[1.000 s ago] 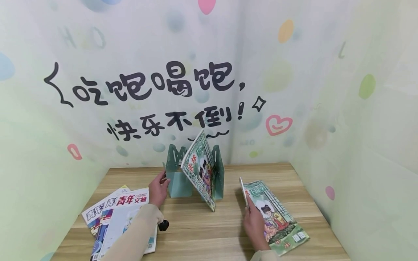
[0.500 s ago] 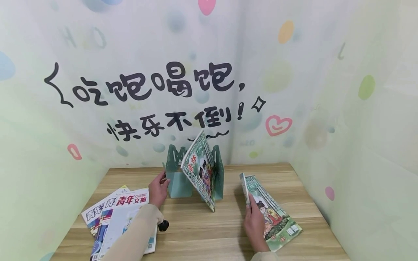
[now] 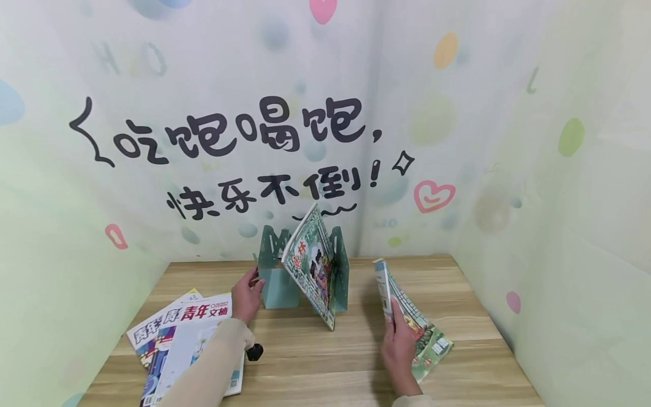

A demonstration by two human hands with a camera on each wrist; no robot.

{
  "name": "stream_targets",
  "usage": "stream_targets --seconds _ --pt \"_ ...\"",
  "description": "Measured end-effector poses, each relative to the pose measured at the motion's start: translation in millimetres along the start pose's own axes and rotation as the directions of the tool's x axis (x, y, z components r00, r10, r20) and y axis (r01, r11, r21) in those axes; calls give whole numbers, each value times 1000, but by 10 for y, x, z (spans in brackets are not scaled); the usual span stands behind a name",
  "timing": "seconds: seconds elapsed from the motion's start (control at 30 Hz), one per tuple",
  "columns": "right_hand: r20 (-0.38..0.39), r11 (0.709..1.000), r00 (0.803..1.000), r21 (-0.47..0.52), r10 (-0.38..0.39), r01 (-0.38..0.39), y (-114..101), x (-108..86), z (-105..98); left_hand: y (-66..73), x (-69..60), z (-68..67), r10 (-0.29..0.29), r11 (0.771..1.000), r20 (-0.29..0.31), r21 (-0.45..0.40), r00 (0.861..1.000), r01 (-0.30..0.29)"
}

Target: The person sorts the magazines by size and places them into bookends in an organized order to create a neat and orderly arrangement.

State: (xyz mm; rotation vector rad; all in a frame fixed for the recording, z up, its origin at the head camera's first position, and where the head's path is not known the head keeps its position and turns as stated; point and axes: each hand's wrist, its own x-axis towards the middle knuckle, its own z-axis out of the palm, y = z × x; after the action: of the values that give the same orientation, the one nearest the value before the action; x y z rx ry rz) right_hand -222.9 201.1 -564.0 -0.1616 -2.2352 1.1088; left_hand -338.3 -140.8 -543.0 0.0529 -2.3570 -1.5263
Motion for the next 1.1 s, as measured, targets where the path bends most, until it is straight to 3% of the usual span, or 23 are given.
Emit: stream_targets --seconds 0.2,0.53,0.9,1.1 --pt "-59 999 998 34 -36 38 -156 -22 -24 -10 5 6 4 1000 3 -3 1000 -4" --pt "-201 985 974 114 -104 129 -268 -41 -47 16 -9 -12 -11 1000 4 -3 1000 11" --pt "-275 964 953 191 -127 183 -470 -27 -132 12 -5 -7 -12 1000 8 -8 1000 12" --pt "-314 937 942 277 -120 212 -614 -37 -172 -9 9 2 -18 1000 9 -4 1000 18"
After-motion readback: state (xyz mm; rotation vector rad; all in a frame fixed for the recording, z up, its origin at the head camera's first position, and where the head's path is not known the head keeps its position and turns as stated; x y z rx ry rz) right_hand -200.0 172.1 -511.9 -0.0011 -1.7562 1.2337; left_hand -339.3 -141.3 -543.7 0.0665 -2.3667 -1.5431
